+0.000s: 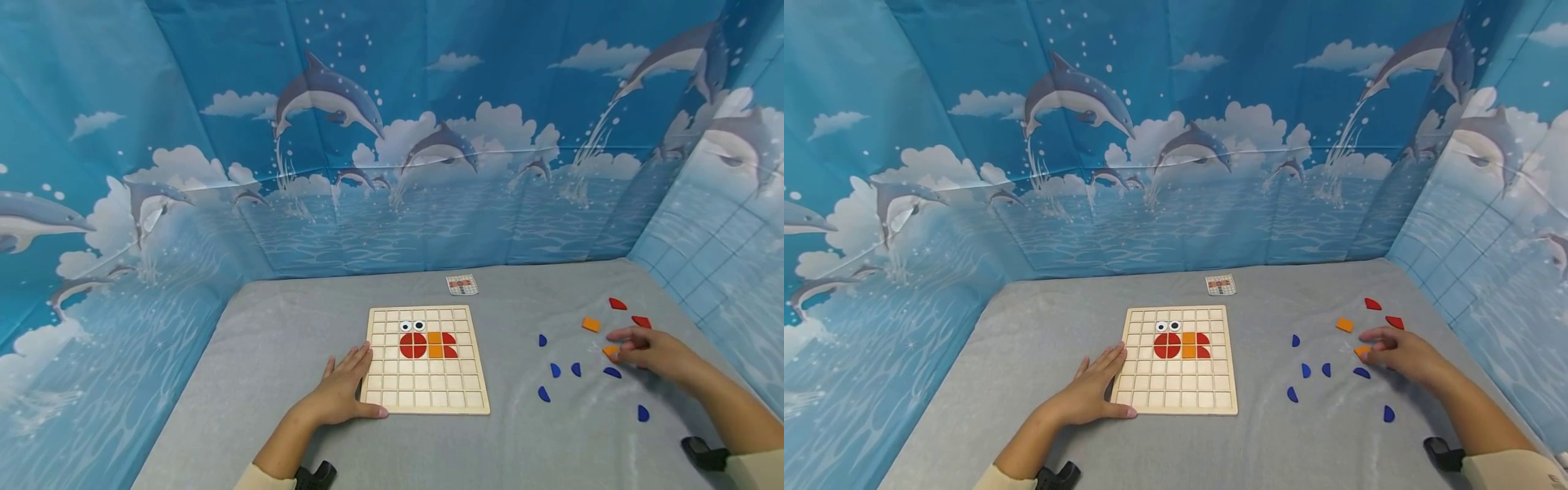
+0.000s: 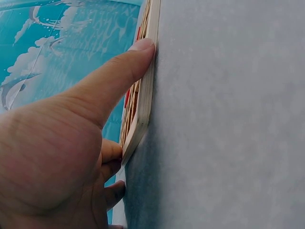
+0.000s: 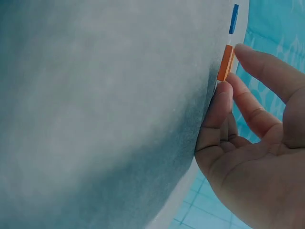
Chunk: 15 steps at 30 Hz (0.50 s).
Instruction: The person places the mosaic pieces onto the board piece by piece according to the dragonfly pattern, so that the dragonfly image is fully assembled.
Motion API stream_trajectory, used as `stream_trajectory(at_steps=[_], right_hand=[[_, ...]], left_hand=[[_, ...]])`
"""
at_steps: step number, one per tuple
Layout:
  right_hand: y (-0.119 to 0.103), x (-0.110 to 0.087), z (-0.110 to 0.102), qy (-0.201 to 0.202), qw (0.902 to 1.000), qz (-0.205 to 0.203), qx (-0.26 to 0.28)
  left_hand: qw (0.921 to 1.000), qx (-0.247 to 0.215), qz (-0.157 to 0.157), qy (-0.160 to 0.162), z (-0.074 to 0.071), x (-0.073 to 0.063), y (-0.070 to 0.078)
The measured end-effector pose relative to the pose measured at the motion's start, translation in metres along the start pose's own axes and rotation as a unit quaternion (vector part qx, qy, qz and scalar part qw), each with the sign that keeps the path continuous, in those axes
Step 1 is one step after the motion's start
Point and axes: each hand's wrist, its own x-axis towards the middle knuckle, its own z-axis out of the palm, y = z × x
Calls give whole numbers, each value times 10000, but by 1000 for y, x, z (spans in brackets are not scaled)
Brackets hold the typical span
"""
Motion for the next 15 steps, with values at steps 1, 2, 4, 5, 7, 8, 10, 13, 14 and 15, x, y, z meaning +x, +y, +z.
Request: stream_trajectory(at_steps=[1, 2, 4, 5, 7, 8, 10, 13, 14, 15], right_hand=[[0, 0, 0, 1, 10000, 10, -31], [0, 1, 0, -9, 10000, 20, -45], [0, 1, 1, -16, 10000, 41, -76], [0, 2, 1, -17, 9999, 62, -80], [1, 2, 2, -10, 9999, 115, -69], [1, 2, 3, 3, 9999, 135, -72], [1, 2, 3, 32, 9998, 160, -81], [0, 2, 4, 53, 9999, 122, -65], [0, 2, 4, 47, 9999, 95, -61], [0, 2, 4, 33, 10000, 73, -49]], left_hand=[[10000, -1, 2, -1, 0, 0, 0], [10000, -4, 1, -2, 0, 0, 0], [10000, -10, -9, -11, 0, 0, 1], [10000, -13, -18, -16, 0, 0, 1], [10000, -28, -30, -23, 0, 0, 0], [10000, -34, -37, -25, 0, 0, 0], [10000, -31, -44, -26, 0, 0, 0], [10000, -25, -39, -15, 0, 1, 0], [10000, -24, -37, -18, 0, 0, 0], [10000, -23, -31, -21, 0, 0, 0]])
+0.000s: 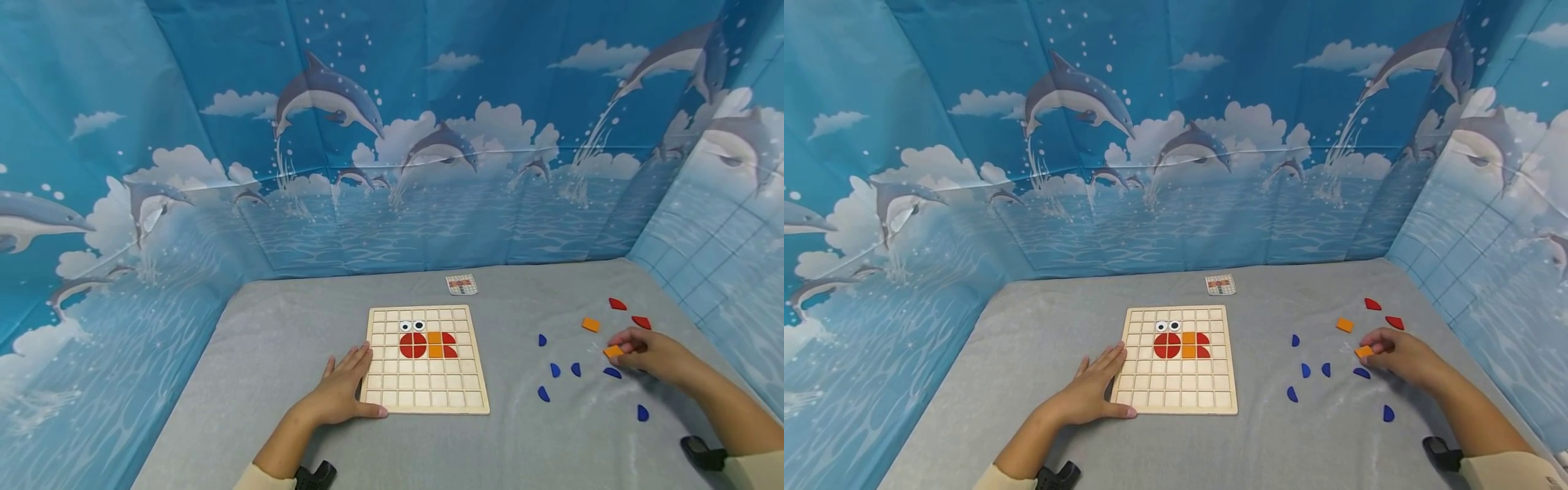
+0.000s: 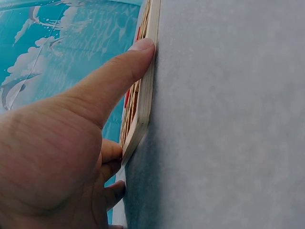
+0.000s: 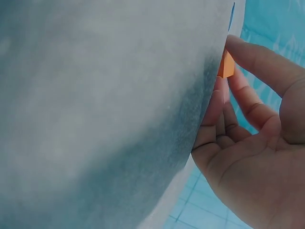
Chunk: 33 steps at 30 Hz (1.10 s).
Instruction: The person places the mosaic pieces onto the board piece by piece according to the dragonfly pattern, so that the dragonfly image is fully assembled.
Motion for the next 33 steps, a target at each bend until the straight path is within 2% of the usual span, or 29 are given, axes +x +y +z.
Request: stream_trajectory(at_steps=[6, 10, 17, 20, 27, 33], right_hand=[[-1, -3, -1, 86, 9999, -87, 114], [-8, -9, 0, 256, 9985, -407, 274], [-39, -14, 6, 449, 9955, -755, 366], [-51, -14, 9, 461, 9933, -885, 587], [-79, -14, 19, 282, 9857, -1132, 1213], [-107, -10, 34, 155, 9800, -1313, 1489]], left_hand=[[10000, -29, -3, -8, 0, -1, 1], [10000, -20, -15, -2, 0, -1, 1], [10000, 1, -10, 12, 0, -1, 1], [10000, 5, 3, 20, 0, -1, 1], [10000, 23, 22, 30, 0, -1, 2], [10000, 23, 28, 24, 1, 0, 0]])
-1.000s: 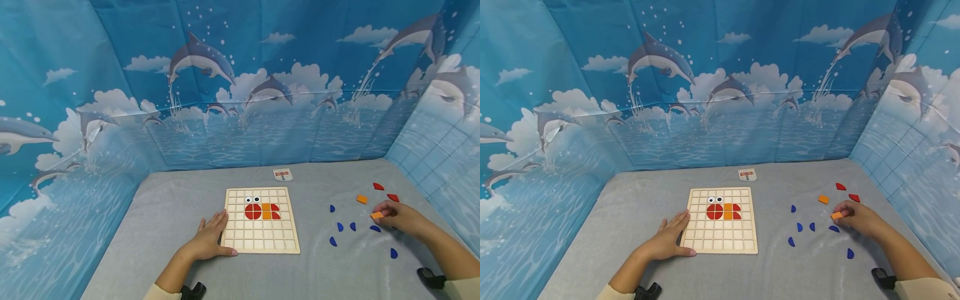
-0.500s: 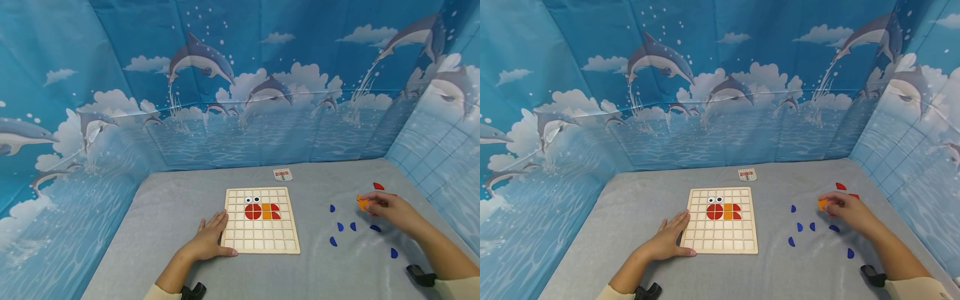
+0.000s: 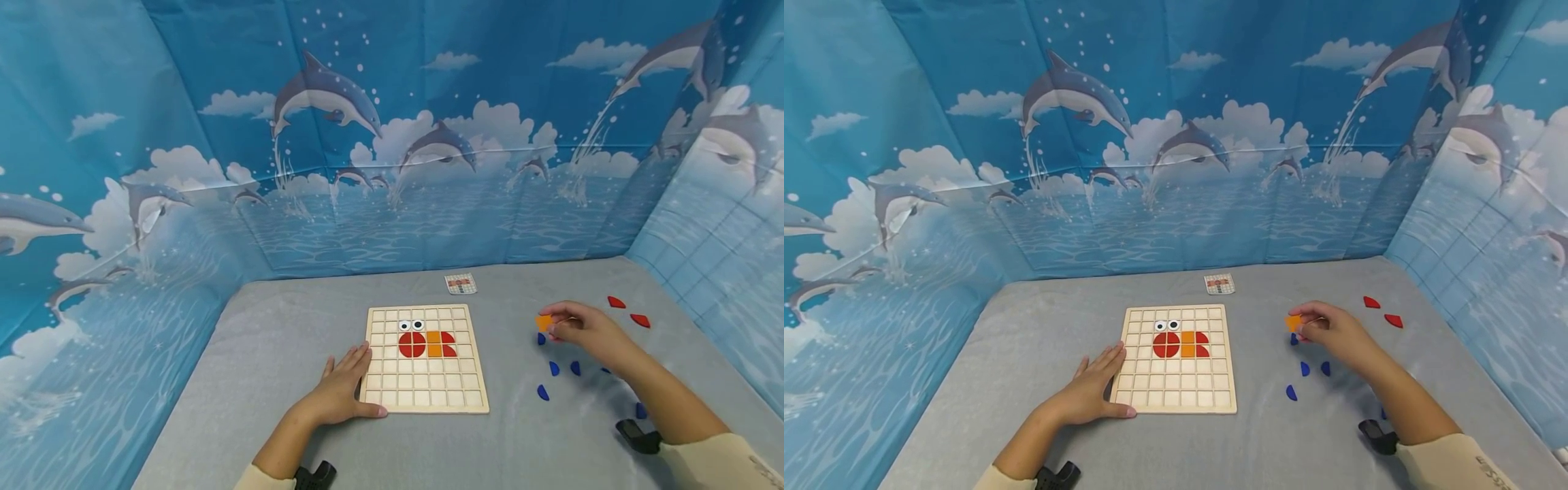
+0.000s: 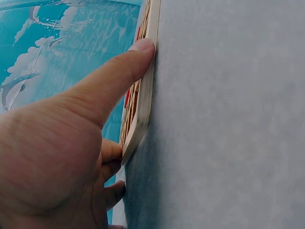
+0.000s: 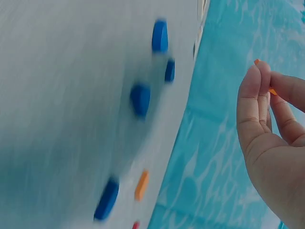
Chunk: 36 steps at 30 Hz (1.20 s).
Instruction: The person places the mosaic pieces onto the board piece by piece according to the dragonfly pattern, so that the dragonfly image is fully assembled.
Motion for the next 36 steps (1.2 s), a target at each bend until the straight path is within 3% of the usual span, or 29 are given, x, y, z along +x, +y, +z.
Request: stream_trajectory(at_steps=[16, 22, 36], right_hand=[[-41, 37, 72, -403, 9969, -241, 625], [-55, 47, 98, -479, 9962, -236, 693], [-83, 67, 148, -1098, 9889, -627, 779]], left_hand=[[10000, -12, 20, 42, -1, -2, 0], [10000, 22, 24, 21, -1, -1, 1], [10000, 58, -14, -36, -2, -2, 2]])
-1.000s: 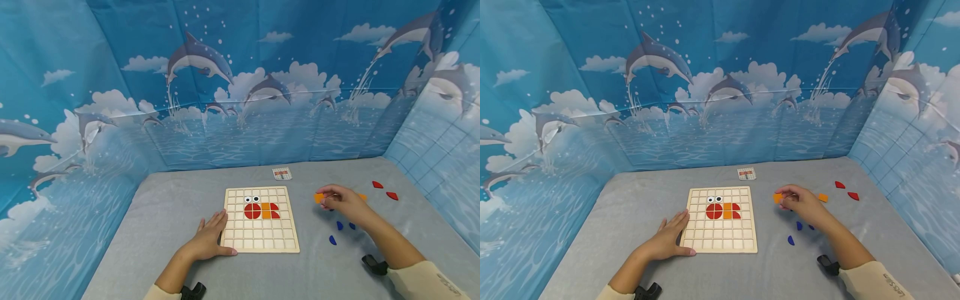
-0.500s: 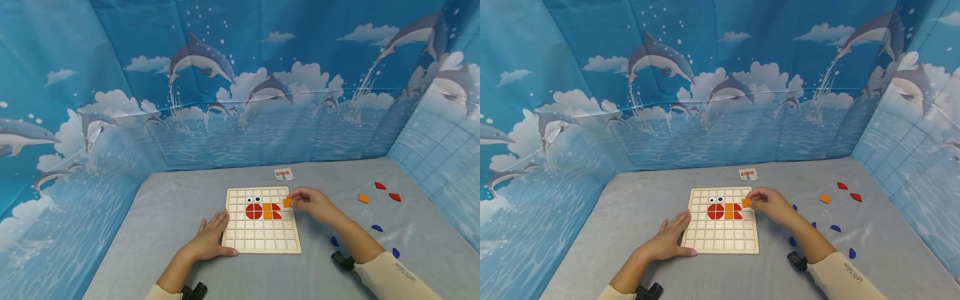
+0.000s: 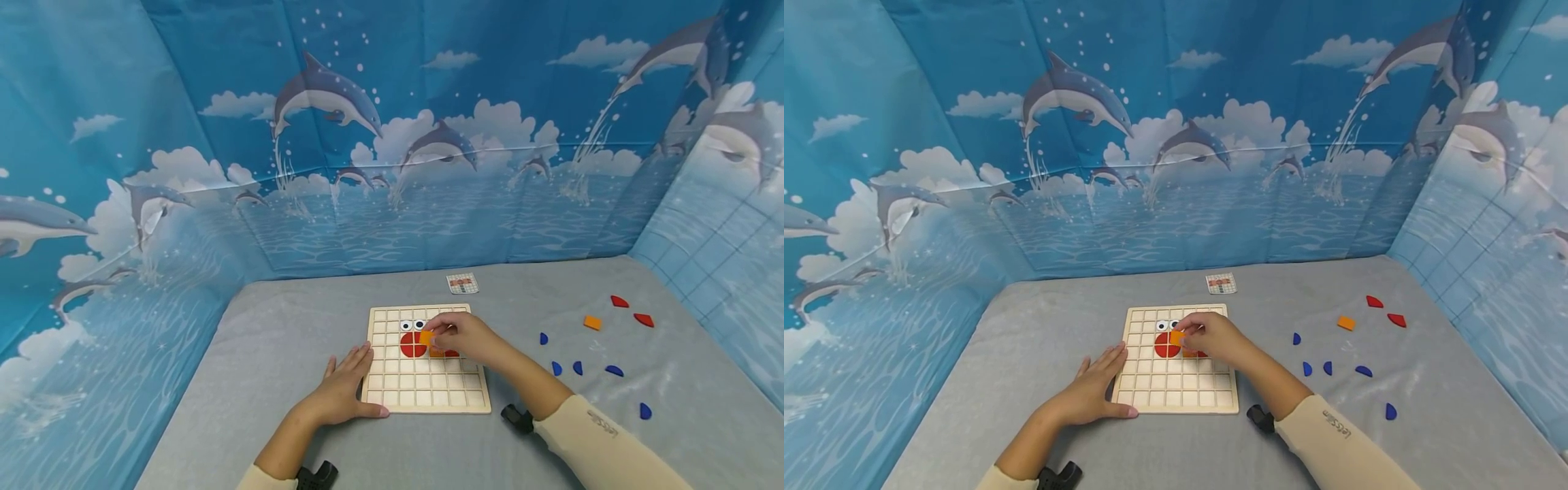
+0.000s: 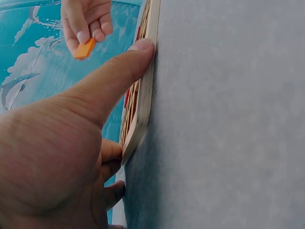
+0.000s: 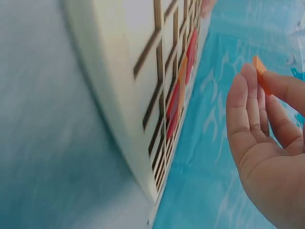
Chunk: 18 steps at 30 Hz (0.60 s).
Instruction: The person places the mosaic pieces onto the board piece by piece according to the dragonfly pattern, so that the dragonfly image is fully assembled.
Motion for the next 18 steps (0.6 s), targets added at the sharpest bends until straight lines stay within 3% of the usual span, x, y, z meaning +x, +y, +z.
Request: stream_trajectory(at_steps=[5, 18], right_hand=[[-7, 10, 15, -123, 9997, -71, -184], [-15, 35, 49, -129, 9955, 228, -910]], left_hand=[[10000, 13, -3, -44, -2, 1, 0], [10000, 8, 23, -46, -1, 0, -1]])
